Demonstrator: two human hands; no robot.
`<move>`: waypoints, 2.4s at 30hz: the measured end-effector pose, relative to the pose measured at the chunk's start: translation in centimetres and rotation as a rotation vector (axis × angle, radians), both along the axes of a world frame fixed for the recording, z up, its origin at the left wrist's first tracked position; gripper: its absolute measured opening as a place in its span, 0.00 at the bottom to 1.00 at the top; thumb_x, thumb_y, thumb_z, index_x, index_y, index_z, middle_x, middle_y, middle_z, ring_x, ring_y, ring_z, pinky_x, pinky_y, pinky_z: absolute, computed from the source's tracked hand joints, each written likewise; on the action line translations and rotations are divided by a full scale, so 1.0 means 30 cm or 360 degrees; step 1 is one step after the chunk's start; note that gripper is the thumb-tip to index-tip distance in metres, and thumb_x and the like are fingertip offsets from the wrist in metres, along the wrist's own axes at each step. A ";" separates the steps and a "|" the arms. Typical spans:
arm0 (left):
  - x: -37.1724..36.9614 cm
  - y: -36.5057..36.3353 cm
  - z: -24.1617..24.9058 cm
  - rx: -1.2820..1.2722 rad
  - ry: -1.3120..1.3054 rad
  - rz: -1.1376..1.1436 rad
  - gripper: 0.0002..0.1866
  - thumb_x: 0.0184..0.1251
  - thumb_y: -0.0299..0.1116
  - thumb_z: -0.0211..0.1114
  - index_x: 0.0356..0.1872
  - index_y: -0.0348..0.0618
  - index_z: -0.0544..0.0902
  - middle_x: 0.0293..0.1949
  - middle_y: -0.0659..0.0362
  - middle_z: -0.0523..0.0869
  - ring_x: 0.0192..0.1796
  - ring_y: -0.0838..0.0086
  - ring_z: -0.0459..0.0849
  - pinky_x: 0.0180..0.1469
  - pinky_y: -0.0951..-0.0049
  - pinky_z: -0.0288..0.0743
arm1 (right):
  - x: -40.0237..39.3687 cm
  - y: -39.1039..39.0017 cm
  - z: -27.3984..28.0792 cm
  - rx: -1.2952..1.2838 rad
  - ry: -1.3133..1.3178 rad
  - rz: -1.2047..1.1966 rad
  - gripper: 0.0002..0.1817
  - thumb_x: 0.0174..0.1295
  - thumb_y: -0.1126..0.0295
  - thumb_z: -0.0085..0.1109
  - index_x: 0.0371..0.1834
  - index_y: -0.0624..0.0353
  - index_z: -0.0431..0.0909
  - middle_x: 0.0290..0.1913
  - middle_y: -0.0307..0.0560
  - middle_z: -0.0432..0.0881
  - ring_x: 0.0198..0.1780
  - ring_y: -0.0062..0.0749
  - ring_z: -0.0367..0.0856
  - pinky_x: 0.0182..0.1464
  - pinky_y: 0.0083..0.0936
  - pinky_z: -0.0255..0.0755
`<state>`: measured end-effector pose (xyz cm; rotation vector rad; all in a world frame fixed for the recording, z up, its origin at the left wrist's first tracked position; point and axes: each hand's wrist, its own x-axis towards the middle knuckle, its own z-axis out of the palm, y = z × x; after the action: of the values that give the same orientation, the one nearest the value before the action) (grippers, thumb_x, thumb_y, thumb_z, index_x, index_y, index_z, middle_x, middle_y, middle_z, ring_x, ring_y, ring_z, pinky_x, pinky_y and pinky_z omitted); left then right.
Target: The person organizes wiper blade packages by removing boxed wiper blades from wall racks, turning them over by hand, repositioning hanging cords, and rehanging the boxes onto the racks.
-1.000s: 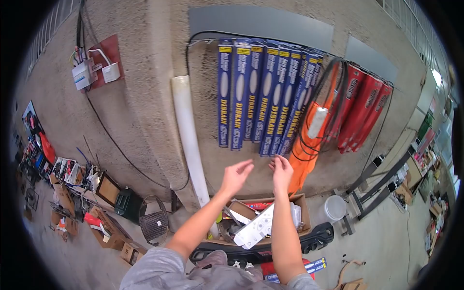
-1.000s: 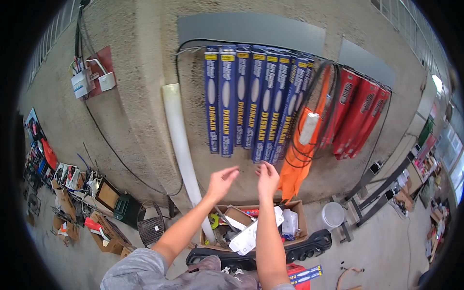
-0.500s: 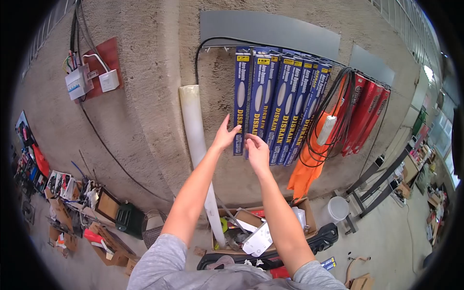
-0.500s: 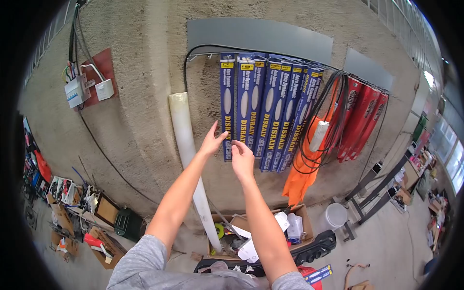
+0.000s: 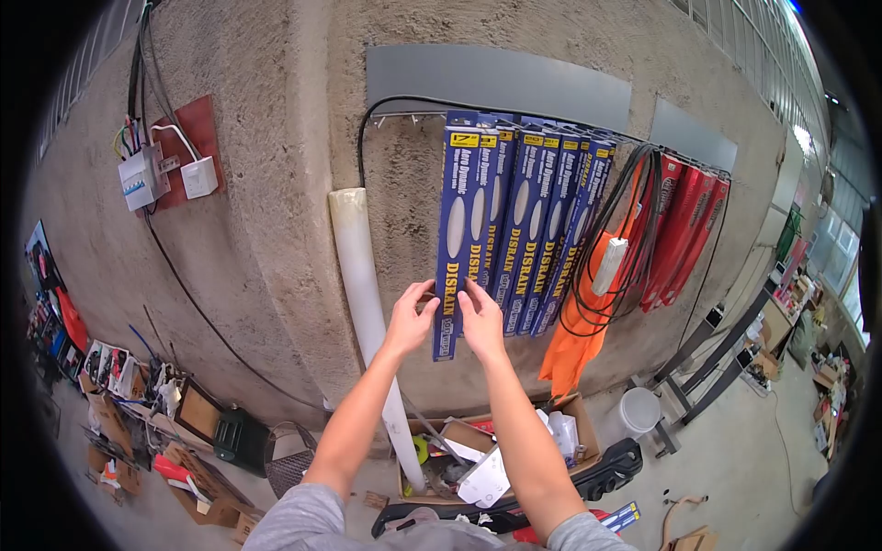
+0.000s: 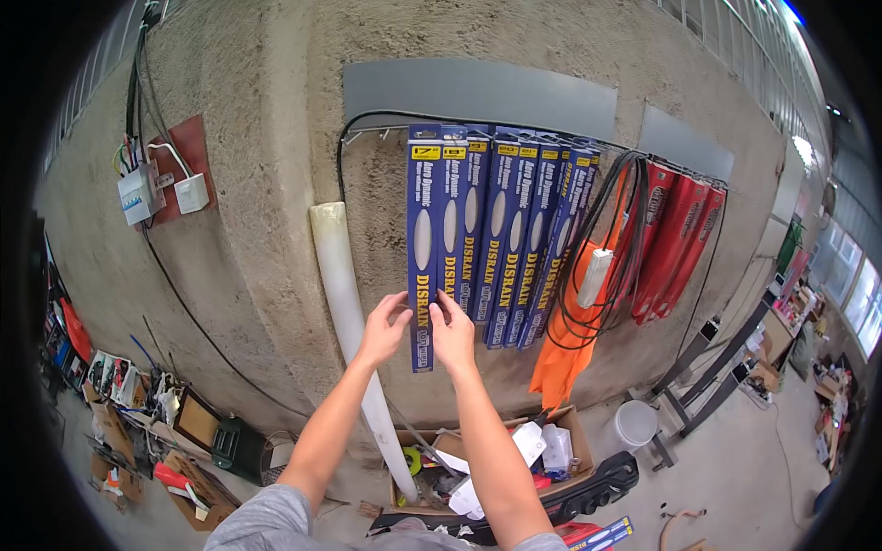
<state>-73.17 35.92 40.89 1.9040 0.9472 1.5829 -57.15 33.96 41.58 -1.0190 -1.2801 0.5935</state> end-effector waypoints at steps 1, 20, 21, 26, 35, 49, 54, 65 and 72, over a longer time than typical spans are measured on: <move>-0.002 -0.039 0.025 0.0041 0.0047 0.0014 0.21 0.72 0.24 0.64 0.64 0.30 0.78 0.53 0.52 0.85 0.55 0.67 0.86 0.58 0.69 0.80 | 0.004 0.005 -0.013 0.0001 0.0008 -0.0002 0.21 0.73 0.67 0.61 0.66 0.66 0.79 0.55 0.56 0.89 0.53 0.35 0.88 0.58 0.28 0.79; 0.585 -0.385 -0.043 -0.0558 0.0232 -0.1154 0.21 0.76 0.25 0.63 0.66 0.27 0.77 0.53 0.59 0.80 0.51 0.77 0.83 0.51 0.73 0.85 | 0.561 -0.619 -0.223 -0.0063 0.0379 -0.0617 0.18 0.69 0.72 0.65 0.59 0.69 0.83 0.47 0.55 0.90 0.47 0.33 0.90 0.53 0.27 0.80; 0.670 -0.417 -0.072 -0.0557 0.0296 -0.1227 0.21 0.76 0.25 0.62 0.67 0.28 0.77 0.53 0.59 0.79 0.51 0.77 0.83 0.52 0.73 0.84 | 0.619 -0.692 -0.232 -0.0063 0.0233 -0.0813 0.17 0.69 0.72 0.65 0.58 0.70 0.84 0.47 0.55 0.90 0.47 0.34 0.90 0.53 0.27 0.80; 1.084 -0.649 -0.324 -0.1021 0.0380 -0.1694 0.21 0.76 0.27 0.64 0.66 0.31 0.78 0.54 0.57 0.80 0.50 0.76 0.82 0.53 0.75 0.83 | 0.881 -1.060 -0.464 -0.0244 0.0224 -0.1413 0.16 0.68 0.72 0.65 0.56 0.68 0.85 0.46 0.58 0.89 0.47 0.43 0.91 0.52 0.31 0.80; 1.535 -1.198 -1.054 -0.1576 0.0892 -0.1996 0.20 0.77 0.26 0.63 0.67 0.36 0.76 0.53 0.56 0.88 0.48 0.77 0.87 0.46 0.75 0.84 | 1.118 -1.695 -1.069 -0.1082 0.0580 -0.1968 0.19 0.71 0.69 0.63 0.60 0.67 0.83 0.47 0.57 0.91 0.47 0.35 0.91 0.51 0.27 0.80; 1.666 -1.514 -1.961 -0.1590 0.1466 -0.1644 0.21 0.71 0.30 0.68 0.63 0.34 0.82 0.51 0.47 0.91 0.51 0.67 0.91 0.56 0.69 0.82 | 1.256 -1.973 -1.960 -0.1691 0.0920 -0.1858 0.17 0.69 0.70 0.63 0.60 0.60 0.85 0.42 0.60 0.91 0.42 0.38 0.91 0.50 0.30 0.80; 1.690 -1.499 -2.129 -0.1568 0.1510 -0.1578 0.20 0.72 0.30 0.67 0.62 0.34 0.83 0.51 0.46 0.91 0.49 0.64 0.92 0.54 0.67 0.83 | 1.270 -1.944 -2.137 -0.1782 0.0881 -0.1833 0.19 0.69 0.68 0.63 0.61 0.57 0.85 0.49 0.61 0.89 0.49 0.43 0.90 0.55 0.33 0.79; 1.704 -1.530 -2.045 -0.1237 0.1806 -0.1273 0.17 0.68 0.35 0.66 0.56 0.43 0.87 0.50 0.48 0.89 0.51 0.54 0.89 0.55 0.57 0.82 | 1.246 -1.926 -2.157 -0.1686 0.1138 -0.1744 0.23 0.71 0.68 0.60 0.68 0.59 0.79 0.57 0.56 0.87 0.57 0.39 0.86 0.61 0.31 0.77; 1.550 -1.370 -1.725 -0.1283 0.1705 -0.1674 0.20 0.70 0.39 0.65 0.57 0.40 0.85 0.50 0.43 0.89 0.52 0.52 0.89 0.55 0.57 0.81 | 1.258 -1.836 -1.999 -0.1269 0.1030 -0.1776 0.19 0.72 0.71 0.57 0.62 0.71 0.80 0.56 0.57 0.87 0.56 0.41 0.86 0.61 0.32 0.76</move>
<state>-26.68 -5.19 -10.85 1.9416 0.5428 -0.4437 -19.41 -21.11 -18.38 -1.7737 0.2353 0.4580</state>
